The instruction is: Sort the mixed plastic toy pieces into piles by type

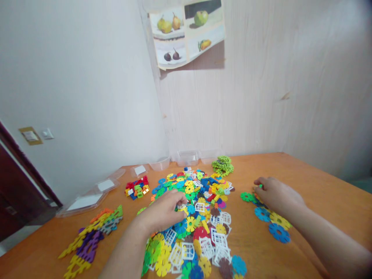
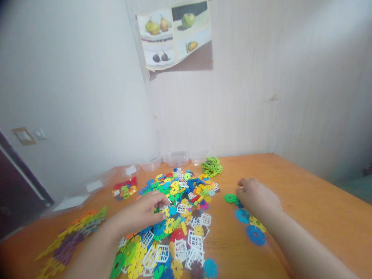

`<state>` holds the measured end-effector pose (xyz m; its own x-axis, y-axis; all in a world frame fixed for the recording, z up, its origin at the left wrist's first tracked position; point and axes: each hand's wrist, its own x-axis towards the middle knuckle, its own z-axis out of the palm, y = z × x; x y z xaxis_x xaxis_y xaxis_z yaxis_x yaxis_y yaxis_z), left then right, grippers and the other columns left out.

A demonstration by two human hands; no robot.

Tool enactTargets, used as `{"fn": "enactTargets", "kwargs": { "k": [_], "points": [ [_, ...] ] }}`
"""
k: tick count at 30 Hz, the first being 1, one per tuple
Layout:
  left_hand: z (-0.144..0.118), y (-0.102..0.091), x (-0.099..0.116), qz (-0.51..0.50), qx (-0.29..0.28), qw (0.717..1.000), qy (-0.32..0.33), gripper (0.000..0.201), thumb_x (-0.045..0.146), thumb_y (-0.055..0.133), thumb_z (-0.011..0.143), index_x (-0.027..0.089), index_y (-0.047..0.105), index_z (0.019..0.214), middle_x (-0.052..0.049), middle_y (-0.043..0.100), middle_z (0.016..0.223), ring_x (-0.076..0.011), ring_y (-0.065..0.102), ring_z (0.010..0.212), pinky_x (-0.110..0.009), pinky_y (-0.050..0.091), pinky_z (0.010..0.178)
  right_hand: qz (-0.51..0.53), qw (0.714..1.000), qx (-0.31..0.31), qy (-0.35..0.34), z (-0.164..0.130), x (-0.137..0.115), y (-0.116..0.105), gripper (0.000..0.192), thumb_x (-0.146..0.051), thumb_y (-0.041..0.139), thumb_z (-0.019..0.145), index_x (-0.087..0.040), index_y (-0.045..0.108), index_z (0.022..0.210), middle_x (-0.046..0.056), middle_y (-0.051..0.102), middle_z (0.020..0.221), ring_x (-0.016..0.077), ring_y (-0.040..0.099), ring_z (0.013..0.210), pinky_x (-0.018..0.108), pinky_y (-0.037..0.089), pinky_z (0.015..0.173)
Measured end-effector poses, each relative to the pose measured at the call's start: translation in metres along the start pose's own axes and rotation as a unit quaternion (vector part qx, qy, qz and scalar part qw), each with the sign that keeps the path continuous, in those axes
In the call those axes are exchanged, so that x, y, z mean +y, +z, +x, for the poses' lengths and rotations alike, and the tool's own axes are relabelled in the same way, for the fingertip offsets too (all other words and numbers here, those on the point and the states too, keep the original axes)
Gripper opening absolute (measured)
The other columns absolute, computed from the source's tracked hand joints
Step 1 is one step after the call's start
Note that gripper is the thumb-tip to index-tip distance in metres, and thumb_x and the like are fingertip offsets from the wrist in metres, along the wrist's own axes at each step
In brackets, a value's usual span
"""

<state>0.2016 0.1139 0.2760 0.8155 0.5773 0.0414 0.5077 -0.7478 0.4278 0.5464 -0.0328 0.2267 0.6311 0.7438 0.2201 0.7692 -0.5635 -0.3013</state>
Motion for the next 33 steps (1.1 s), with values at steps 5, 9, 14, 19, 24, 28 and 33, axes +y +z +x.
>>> {"fn": "enactTargets", "kwargs": {
  "k": [5,9,14,19,24,28,33],
  "points": [
    [-0.009,-0.009,0.005,0.015,-0.063,0.996,-0.061,0.039,0.040,0.073,0.067,0.025,0.061,0.100,-0.002,0.062,0.100,-0.0220,0.056,0.090,-0.029,0.044,0.073,0.046,0.998,-0.001,-0.042,-0.009,-0.017,-0.001,0.039,-0.043,0.042,0.091,-0.021,0.068,0.111,0.010,0.070,0.103,0.0254,0.066,0.089,0.033,0.044,0.070],
    [-0.008,-0.007,0.012,0.048,-0.082,0.992,-0.086,0.043,0.041,0.077,0.061,0.025,0.060,0.097,-0.003,0.061,0.100,-0.0232,0.055,0.090,-0.029,0.042,0.069,0.039,0.994,0.000,-0.099,-0.017,-0.027,0.001,0.041,-0.042,0.042,0.092,-0.020,0.068,0.114,0.011,0.069,0.105,0.0264,0.064,0.097,0.035,0.044,0.081],
    [-0.004,-0.003,0.008,0.055,-0.078,0.992,-0.083,0.030,0.033,0.070,0.066,0.024,0.059,0.092,-0.002,0.061,0.096,-0.0211,0.055,0.085,-0.028,0.038,0.065,-0.021,0.984,-0.030,-0.172,-0.022,-0.029,0.011,0.039,-0.042,0.047,0.090,-0.024,0.069,0.116,0.012,0.068,0.119,0.0325,0.056,0.116,0.046,0.036,0.096],
    [-0.002,-0.001,0.000,0.032,-0.058,0.996,-0.055,0.019,0.027,0.061,0.072,0.023,0.058,0.090,0.000,0.060,0.091,-0.0186,0.055,0.083,-0.026,0.036,0.066,-0.057,0.986,-0.042,-0.154,-0.021,-0.026,0.013,0.031,-0.030,0.045,0.088,-0.025,0.072,0.102,0.011,0.071,0.109,0.0332,0.057,0.112,0.051,0.033,0.095],
    [-0.001,0.000,-0.003,0.024,-0.041,0.998,-0.035,0.011,0.026,0.057,0.077,0.022,0.057,0.087,0.000,0.060,0.088,-0.0171,0.054,0.081,-0.026,0.035,0.065,-0.082,0.992,-0.041,-0.083,-0.011,-0.017,0.015,0.025,-0.024,0.047,0.081,-0.023,0.069,0.094,0.011,0.071,0.105,0.0334,0.057,0.108,0.048,0.037,0.089],
    [0.000,-0.004,0.003,-0.004,-0.046,0.998,-0.031,0.009,0.029,0.052,0.083,0.021,0.056,0.083,0.001,0.059,0.082,-0.0154,0.052,0.075,-0.025,0.034,0.061,-0.084,0.995,-0.038,-0.044,-0.008,-0.010,0.016,0.023,-0.022,0.046,0.082,-0.021,0.068,0.089,0.012,0.070,0.102,0.0338,0.058,0.105,0.046,0.039,0.083],
    [-0.001,-0.006,0.010,-0.064,-0.041,0.997,-0.033,0.011,0.030,0.051,0.085,0.020,0.056,0.082,0.002,0.056,0.078,-0.0144,0.051,0.073,-0.024,0.035,0.059,-0.041,0.997,0.031,-0.059,-0.012,-0.019,0.011,0.024,-0.023,0.046,0.084,-0.020,0.068,0.093,0.013,0.071,0.101,0.0330,0.059,0.103,0.045,0.040,0.087]
  ]
}}
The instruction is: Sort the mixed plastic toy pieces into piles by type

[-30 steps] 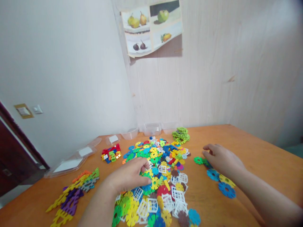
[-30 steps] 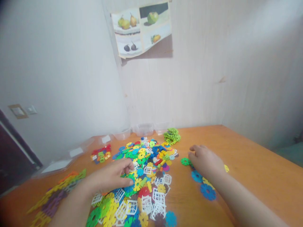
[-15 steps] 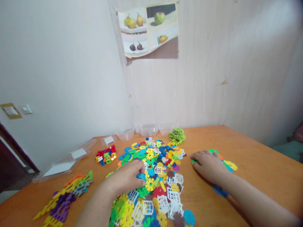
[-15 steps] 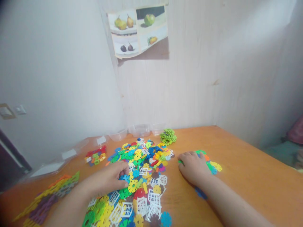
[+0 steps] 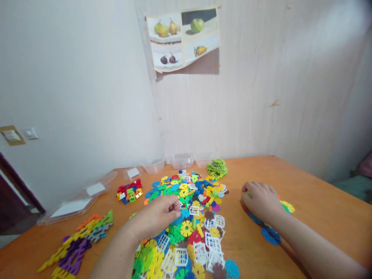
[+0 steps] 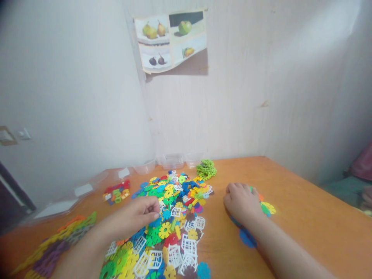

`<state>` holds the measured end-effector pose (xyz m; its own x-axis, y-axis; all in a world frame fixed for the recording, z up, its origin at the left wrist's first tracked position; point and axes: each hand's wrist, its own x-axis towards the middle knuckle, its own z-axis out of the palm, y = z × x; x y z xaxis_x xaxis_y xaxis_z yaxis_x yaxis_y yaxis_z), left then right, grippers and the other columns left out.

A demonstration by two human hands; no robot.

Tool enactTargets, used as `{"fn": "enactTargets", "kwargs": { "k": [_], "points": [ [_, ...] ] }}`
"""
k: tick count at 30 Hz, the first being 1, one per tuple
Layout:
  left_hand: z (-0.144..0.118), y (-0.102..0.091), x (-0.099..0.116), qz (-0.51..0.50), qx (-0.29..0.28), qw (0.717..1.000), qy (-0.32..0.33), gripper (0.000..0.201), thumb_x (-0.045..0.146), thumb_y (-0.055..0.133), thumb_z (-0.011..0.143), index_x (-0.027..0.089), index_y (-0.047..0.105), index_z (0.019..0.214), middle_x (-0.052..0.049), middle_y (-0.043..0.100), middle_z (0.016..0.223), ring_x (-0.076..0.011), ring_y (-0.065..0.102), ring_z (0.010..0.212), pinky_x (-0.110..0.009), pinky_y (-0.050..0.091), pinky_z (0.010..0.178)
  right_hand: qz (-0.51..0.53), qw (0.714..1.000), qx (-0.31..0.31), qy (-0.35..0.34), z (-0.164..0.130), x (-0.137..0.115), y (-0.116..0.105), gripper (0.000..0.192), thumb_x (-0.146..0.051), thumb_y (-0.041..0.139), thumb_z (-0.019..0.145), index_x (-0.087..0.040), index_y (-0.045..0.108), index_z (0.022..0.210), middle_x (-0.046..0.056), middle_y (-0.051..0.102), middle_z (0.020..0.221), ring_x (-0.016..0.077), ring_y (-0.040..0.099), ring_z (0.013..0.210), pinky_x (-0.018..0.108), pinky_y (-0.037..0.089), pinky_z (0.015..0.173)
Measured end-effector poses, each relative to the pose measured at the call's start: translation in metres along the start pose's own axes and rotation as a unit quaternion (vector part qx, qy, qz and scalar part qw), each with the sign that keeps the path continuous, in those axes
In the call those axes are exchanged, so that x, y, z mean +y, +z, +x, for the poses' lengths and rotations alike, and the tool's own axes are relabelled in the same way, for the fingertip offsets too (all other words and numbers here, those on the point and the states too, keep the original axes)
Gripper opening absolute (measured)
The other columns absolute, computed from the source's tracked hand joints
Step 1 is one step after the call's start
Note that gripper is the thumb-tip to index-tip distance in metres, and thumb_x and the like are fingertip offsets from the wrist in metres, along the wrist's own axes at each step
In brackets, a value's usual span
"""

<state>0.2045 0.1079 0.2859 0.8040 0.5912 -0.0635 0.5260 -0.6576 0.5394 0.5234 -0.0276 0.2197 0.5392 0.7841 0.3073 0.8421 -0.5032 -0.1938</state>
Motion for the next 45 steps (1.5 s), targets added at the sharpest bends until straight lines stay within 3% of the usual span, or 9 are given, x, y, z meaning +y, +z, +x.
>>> {"fn": "enactTargets", "kwargs": {
  "k": [6,14,16,20,23,26,31,36,45],
  "points": [
    [0.005,0.006,0.006,-0.086,0.028,0.996,0.004,0.011,0.029,0.052,0.086,0.020,0.056,0.092,0.003,0.055,0.078,-0.0125,0.049,0.070,-0.024,0.036,0.060,0.230,0.965,0.054,-0.115,-0.021,-0.037,-0.008,0.024,-0.032,0.045,0.092,-0.020,0.067,0.092,0.007,0.070,0.095,0.0237,0.061,0.095,0.035,0.044,0.083],
    [0.009,0.035,0.039,-0.240,-0.025,0.968,0.074,0.011,0.024,0.054,0.087,0.020,0.051,0.097,0.004,0.052,0.078,-0.0101,0.048,0.070,-0.022,0.037,0.062,0.514,0.830,-0.132,-0.172,-0.065,-0.094,-0.015,0.021,-0.032,0.055,0.091,-0.021,0.066,0.104,0.003,0.071,0.091,0.0174,0.065,0.084,0.028,0.050,0.072],
    [0.009,0.041,0.043,-0.267,-0.036,0.960,0.078,0.013,0.025,0.054,0.087,0.020,0.050,0.099,0.003,0.053,0.080,-0.0104,0.049,0.071,-0.023,0.038,0.063,0.526,0.819,-0.150,-0.172,-0.066,-0.097,-0.014,0.019,-0.029,0.053,0.090,-0.020,0.067,0.100,0.002,0.070,0.085,0.0158,0.064,0.078,0.025,0.048,0.067],
    [0.008,0.036,0.037,-0.250,-0.024,0.966,0.067,0.022,0.028,0.055,0.087,0.021,0.050,0.107,0.003,0.054,0.080,-0.0112,0.051,0.072,-0.023,0.038,0.063,0.431,0.890,-0.089,-0.118,-0.049,-0.077,-0.014,0.021,-0.033,0.051,0.089,-0.021,0.067,0.094,-0.001,0.066,0.072,0.0149,0.059,0.066,0.024,0.042,0.058],
    [0.006,0.021,0.022,-0.156,0.005,0.987,0.036,0.017,0.030,0.052,0.088,0.021,0.055,0.102,0.003,0.054,0.075,-0.0116,0.049,0.067,-0.023,0.035,0.059,0.311,0.949,-0.002,-0.046,-0.024,-0.042,-0.018,0.025,-0.037,0.046,0.091,-0.023,0.067,0.089,0.000,0.068,0.074,0.0170,0.061,0.070,0.025,0.040,0.061],
    [0.003,0.005,0.003,-0.058,0.045,0.997,0.001,0.015,0.031,0.049,0.087,0.020,0.058,0.092,0.003,0.056,0.075,-0.0125,0.048,0.066,-0.023,0.033,0.056,0.183,0.983,0.010,0.034,-0.002,-0.008,-0.019,0.023,-0.037,0.047,0.088,-0.024,0.067,0.088,0.002,0.071,0.077,0.0191,0.062,0.072,0.026,0.036,0.058],
    [-0.003,-0.004,-0.016,0.016,-0.007,0.999,-0.034,0.020,0.035,0.057,0.080,0.022,0.060,0.095,0.002,0.059,0.078,-0.0143,0.053,0.068,-0.024,0.033,0.054,0.070,0.992,-0.048,0.097,0.012,0.020,-0.013,0.026,-0.035,0.044,0.087,-0.024,0.066,0.082,0.006,0.071,0.083,0.0209,0.062,0.073,0.027,0.031,0.055],
    [-0.006,0.000,-0.007,0.066,-0.055,0.995,-0.050,0.037,0.039,0.072,0.067,0.024,0.062,0.099,0.000,0.062,0.089,-0.0164,0.055,0.074,-0.024,0.033,0.056,0.028,0.994,-0.069,0.075,0.014,0.027,-0.005,0.021,-0.027,0.047,0.083,-0.023,0.067,0.079,0.008,0.069,0.088,0.0221,0.061,0.076,0.029,0.034,0.057],
    [-0.005,0.004,-0.003,0.107,-0.027,0.993,-0.039,0.023,0.022,0.067,0.065,0.023,0.056,0.085,0.001,0.058,0.086,-0.0158,0.049,0.074,-0.025,0.027,0.058,0.001,0.998,-0.015,0.058,0.016,0.032,0.007,0.030,-0.023,0.048,0.083,-0.021,0.071,0.104,0.013,0.069,0.102,0.0288,0.064,0.096,0.034,0.042,0.072]
  ]
}}
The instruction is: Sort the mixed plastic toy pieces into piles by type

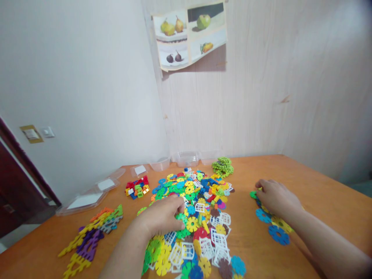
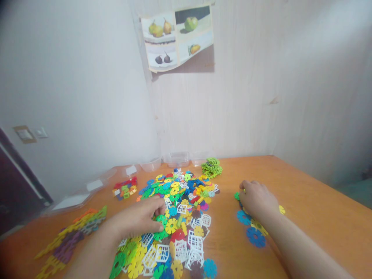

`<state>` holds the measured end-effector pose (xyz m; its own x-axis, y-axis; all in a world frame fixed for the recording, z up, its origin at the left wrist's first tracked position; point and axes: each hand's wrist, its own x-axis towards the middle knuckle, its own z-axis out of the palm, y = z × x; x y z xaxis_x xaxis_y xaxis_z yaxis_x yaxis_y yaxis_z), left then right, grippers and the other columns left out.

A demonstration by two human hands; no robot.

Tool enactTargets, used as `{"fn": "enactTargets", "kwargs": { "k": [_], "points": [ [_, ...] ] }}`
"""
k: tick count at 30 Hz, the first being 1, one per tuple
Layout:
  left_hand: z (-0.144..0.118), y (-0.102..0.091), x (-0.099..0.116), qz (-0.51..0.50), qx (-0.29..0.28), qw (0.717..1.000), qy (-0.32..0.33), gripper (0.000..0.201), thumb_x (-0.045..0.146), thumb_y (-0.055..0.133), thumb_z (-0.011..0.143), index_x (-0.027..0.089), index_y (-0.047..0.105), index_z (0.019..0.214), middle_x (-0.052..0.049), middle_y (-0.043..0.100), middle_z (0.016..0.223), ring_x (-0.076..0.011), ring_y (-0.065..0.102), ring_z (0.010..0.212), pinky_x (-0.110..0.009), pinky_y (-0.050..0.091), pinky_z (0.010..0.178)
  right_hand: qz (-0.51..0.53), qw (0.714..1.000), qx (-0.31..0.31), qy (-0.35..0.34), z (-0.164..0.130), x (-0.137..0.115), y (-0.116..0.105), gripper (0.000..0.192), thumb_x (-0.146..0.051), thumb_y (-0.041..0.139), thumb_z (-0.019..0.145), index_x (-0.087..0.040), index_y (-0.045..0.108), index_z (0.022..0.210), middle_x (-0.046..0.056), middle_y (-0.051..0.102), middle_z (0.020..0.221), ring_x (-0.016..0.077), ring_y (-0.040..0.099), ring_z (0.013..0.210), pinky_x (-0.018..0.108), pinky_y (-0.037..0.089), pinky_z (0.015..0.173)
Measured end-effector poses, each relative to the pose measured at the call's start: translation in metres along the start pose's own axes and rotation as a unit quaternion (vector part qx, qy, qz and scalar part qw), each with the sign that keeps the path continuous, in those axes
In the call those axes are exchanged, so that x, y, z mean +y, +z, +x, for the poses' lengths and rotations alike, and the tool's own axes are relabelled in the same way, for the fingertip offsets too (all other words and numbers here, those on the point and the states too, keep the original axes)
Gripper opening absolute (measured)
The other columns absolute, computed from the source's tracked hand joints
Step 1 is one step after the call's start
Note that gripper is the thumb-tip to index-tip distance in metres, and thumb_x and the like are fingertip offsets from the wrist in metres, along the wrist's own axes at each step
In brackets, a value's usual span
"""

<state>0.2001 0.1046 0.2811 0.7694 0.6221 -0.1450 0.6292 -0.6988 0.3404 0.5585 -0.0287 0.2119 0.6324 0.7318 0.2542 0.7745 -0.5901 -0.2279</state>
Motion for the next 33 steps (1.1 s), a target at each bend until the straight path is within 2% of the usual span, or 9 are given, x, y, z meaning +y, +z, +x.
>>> {"fn": "enactTargets", "kwargs": {
  "k": [5,9,12,14,17,21,24,29,33],
  "points": [
    [0.003,0.001,-0.005,-0.054,0.022,0.998,0.024,0.010,0.020,0.058,0.076,0.022,0.053,0.085,0.001,0.057,0.082,-0.0157,0.048,0.074,-0.025,0.029,0.060,0.045,0.997,0.052,-0.022,-0.008,-0.017,-0.013,0.032,-0.033,0.044,0.090,-0.019,0.068,0.105,0.012,0.069,0.099,0.0271,0.063,0.096,0.034,0.043,0.075],
    [0.005,-0.001,0.003,-0.123,0.037,0.991,0.037,0.007,0.028,0.053,0.085,0.021,0.053,0.087,0.002,0.054,0.080,-0.0143,0.048,0.071,-0.024,0.032,0.059,0.154,0.978,0.091,-0.111,-0.033,-0.049,-0.023,0.028,-0.033,0.042,0.094,-0.022,0.068,0.095,0.007,0.069,0.092,0.0226,0.062,0.092,0.032,0.044,0.077],
    [0.007,0.000,0.017,-0.183,0.046,0.981,0.050,0.007,0.028,0.051,0.086,0.021,0.052,0.088,0.003,0.053,0.077,-0.0130,0.047,0.070,-0.023,0.034,0.059,0.239,0.949,0.060,-0.198,-0.062,-0.079,-0.027,0.026,-0.033,0.044,0.095,-0.023,0.067,0.091,0.005,0.068,0.088,0.0205,0.062,0.086,0.031,0.045,0.076],
    [0.008,0.004,0.027,-0.220,0.041,0.972,0.068,0.006,0.026,0.052,0.085,0.020,0.053,0.089,0.003,0.052,0.075,-0.0120,0.047,0.069,-0.023,0.034,0.059,0.290,0.924,0.019,-0.250,-0.081,-0.095,-0.028,0.023,-0.035,0.048,0.095,-0.024,0.067,0.099,0.005,0.069,0.092,0.0200,0.062,0.087,0.032,0.046,0.078],
    [0.009,0.014,0.042,-0.272,0.020,0.957,0.096,0.007,0.026,0.053,0.087,0.020,0.054,0.090,0.005,0.050,0.073,-0.0102,0.044,0.065,-0.022,0.032,0.057,0.355,0.891,-0.040,-0.279,-0.101,-0.111,-0.028,0.025,-0.035,0.055,0.092,-0.025,0.064,0.113,0.004,0.070,0.100,0.0199,0.063,0.091,0.032,0.048,0.078],
    [0.011,0.024,0.054,-0.343,-0.019,0.932,0.114,0.012,0.031,0.053,0.089,0.020,0.053,0.093,0.003,0.053,0.075,-0.0099,0.047,0.064,-0.022,0.034,0.057,0.410,0.866,-0.102,-0.268,-0.101,-0.114,-0.023,0.021,-0.029,0.050,0.093,-0.023,0.064,0.107,0.002,0.070,0.090,0.0167,0.064,0.079,0.027,0.047,0.067],
    [0.009,0.019,0.051,-0.345,0.000,0.931,0.117,0.019,0.028,0.055,0.088,0.020,0.055,0.104,-0.001,0.060,0.090,-0.0119,0.054,0.077,-0.024,0.042,0.067,0.384,0.895,-0.071,-0.215,-0.085,-0.103,-0.020,0.024,-0.032,0.046,0.094,-0.022,0.064,0.106,0.001,0.068,0.077,0.0162,0.061,0.068,0.026,0.044,0.061],
    [0.005,0.001,0.023,-0.216,0.045,0.973,0.063,0.020,0.031,0.053,0.087,0.020,0.057,0.103,-0.001,0.061,0.089,-0.0143,0.054,0.078,-0.026,0.043,0.069,0.226,0.971,0.028,-0.080,-0.042,-0.061,-0.021,0.028,-0.040,0.044,0.091,-0.025,0.066,0.097,0.003,0.070,0.081,0.0210,0.063,0.074,0.029,0.040,0.061],
    [0.005,0.002,0.006,-0.133,0.028,0.990,0.034,0.021,0.031,0.056,0.082,0.021,0.061,0.100,0.000,0.059,0.084,-0.0159,0.053,0.074,-0.025,0.038,0.061,0.129,0.992,0.012,0.008,-0.016,-0.029,-0.025,0.028,-0.041,0.044,0.089,-0.025,0.067,0.088,0.006,0.072,0.085,0.0237,0.065,0.078,0.029,0.037,0.058]
  ]
}}
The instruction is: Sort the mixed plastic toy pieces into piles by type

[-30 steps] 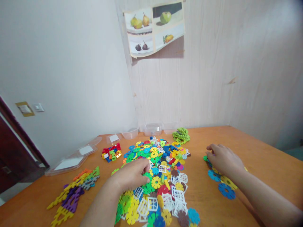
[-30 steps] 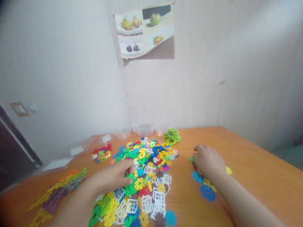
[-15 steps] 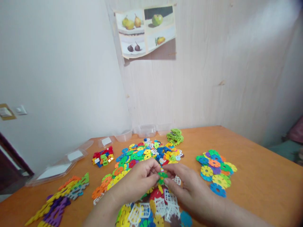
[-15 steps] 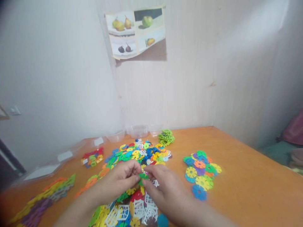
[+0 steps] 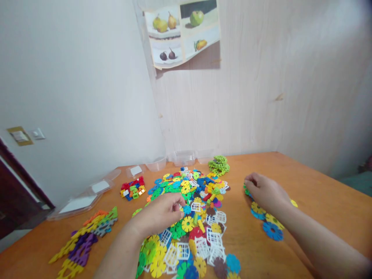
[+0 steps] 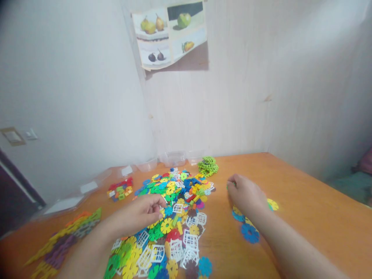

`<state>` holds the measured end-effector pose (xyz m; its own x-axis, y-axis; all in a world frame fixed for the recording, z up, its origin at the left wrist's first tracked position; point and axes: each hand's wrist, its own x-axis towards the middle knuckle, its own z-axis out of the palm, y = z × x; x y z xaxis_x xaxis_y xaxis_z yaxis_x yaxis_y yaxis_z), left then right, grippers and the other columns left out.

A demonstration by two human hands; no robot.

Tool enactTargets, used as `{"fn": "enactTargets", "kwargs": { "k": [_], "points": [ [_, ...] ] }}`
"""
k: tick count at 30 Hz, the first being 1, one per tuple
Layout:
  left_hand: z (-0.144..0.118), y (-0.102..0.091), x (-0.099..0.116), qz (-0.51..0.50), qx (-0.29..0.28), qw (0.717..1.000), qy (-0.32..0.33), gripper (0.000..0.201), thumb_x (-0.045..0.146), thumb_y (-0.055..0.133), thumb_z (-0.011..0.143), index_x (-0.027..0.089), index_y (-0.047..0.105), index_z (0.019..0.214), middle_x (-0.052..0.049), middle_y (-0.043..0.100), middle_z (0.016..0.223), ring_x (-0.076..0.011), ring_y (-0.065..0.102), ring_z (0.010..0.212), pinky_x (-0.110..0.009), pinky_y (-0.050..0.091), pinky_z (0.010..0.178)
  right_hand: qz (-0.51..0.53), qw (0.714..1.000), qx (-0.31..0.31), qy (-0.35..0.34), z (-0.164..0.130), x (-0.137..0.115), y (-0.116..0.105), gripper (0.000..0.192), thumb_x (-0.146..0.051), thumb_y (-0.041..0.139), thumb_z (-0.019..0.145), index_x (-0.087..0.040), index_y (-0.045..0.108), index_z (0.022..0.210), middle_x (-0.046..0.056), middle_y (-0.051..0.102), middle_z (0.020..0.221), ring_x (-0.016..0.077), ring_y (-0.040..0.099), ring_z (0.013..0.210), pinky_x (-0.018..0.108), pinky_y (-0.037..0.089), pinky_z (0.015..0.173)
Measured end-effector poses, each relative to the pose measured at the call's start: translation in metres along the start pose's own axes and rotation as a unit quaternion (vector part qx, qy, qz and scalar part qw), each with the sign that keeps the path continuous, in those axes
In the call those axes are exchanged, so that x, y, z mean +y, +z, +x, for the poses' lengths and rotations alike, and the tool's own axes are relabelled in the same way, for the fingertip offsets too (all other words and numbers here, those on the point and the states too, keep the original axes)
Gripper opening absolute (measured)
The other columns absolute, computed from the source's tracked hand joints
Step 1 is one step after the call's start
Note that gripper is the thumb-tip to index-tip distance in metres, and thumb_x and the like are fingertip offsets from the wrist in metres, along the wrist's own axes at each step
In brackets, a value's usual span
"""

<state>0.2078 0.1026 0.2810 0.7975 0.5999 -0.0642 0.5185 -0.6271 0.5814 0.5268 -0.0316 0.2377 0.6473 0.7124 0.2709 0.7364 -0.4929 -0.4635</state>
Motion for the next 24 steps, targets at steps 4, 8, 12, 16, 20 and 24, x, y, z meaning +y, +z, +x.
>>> {"fn": "enactTargets", "kwargs": {
  "k": [4,8,12,16,20,24],
  "points": [
    [-0.001,0.007,0.002,0.056,-0.060,0.997,0.002,0.032,0.030,0.067,0.070,0.024,0.064,0.102,0.000,0.059,0.087,-0.0152,0.051,0.073,-0.023,0.035,0.058,-0.050,0.997,-0.029,0.056,0.009,0.015,-0.002,0.029,-0.042,0.043,0.088,-0.026,0.067,0.083,0.007,0.072,0.083,0.0243,0.065,0.073,0.029,0.034,0.054],
    [-0.001,0.011,0.008,0.089,-0.071,0.993,0.025,0.040,0.031,0.076,0.062,0.026,0.064,0.100,0.000,0.058,0.096,-0.0169,0.051,0.081,-0.024,0.037,0.064,-0.075,0.996,-0.023,0.047,0.009,0.021,0.004,0.026,-0.036,0.045,0.086,-0.025,0.069,0.082,0.009,0.072,0.087,0.0257,0.065,0.075,0.030,0.034,0.053],
    [-0.001,0.010,0.010,0.104,-0.062,0.992,0.021,0.033,0.029,0.074,0.063,0.026,0.063,0.094,0.001,0.057,0.096,-0.0163,0.051,0.080,-0.024,0.035,0.061,-0.082,0.996,-0.027,0.034,0.011,0.026,0.009,0.026,-0.033,0.046,0.084,-0.024,0.069,0.079,0.010,0.071,0.089,0.0253,0.065,0.076,0.031,0.036,0.056],
    [-0.001,0.010,0.011,0.119,-0.059,0.991,0.020,0.026,0.027,0.069,0.066,0.025,0.063,0.091,0.001,0.057,0.092,-0.0151,0.050,0.075,-0.023,0.032,0.057,-0.093,0.995,-0.029,0.022,0.013,0.027,0.010,0.027,-0.032,0.045,0.084,-0.023,0.070,0.081,0.012,0.070,0.092,0.0267,0.065,0.083,0.033,0.040,0.062],
    [-0.001,0.010,0.013,0.114,-0.063,0.991,0.035,0.014,0.025,0.060,0.073,0.023,0.064,0.086,0.000,0.058,0.090,-0.0143,0.051,0.073,-0.024,0.032,0.056,-0.099,0.995,0.004,0.009,0.010,0.022,0.009,0.031,-0.034,0.044,0.087,-0.021,0.069,0.100,0.013,0.068,0.103,0.0291,0.064,0.094,0.035,0.042,0.069],
    [0.001,0.008,0.011,0.096,-0.054,0.993,0.047,0.014,0.024,0.048,0.082,0.021,0.062,0.080,0.001,0.060,0.080,-0.0138,0.053,0.071,-0.025,0.032,0.059,-0.066,0.997,0.034,-0.023,0.003,0.009,0.007,0.034,-0.038,0.043,0.090,-0.020,0.067,0.105,0.011,0.068,0.100,0.0265,0.063,0.093,0.034,0.042,0.070]
  ]
}}
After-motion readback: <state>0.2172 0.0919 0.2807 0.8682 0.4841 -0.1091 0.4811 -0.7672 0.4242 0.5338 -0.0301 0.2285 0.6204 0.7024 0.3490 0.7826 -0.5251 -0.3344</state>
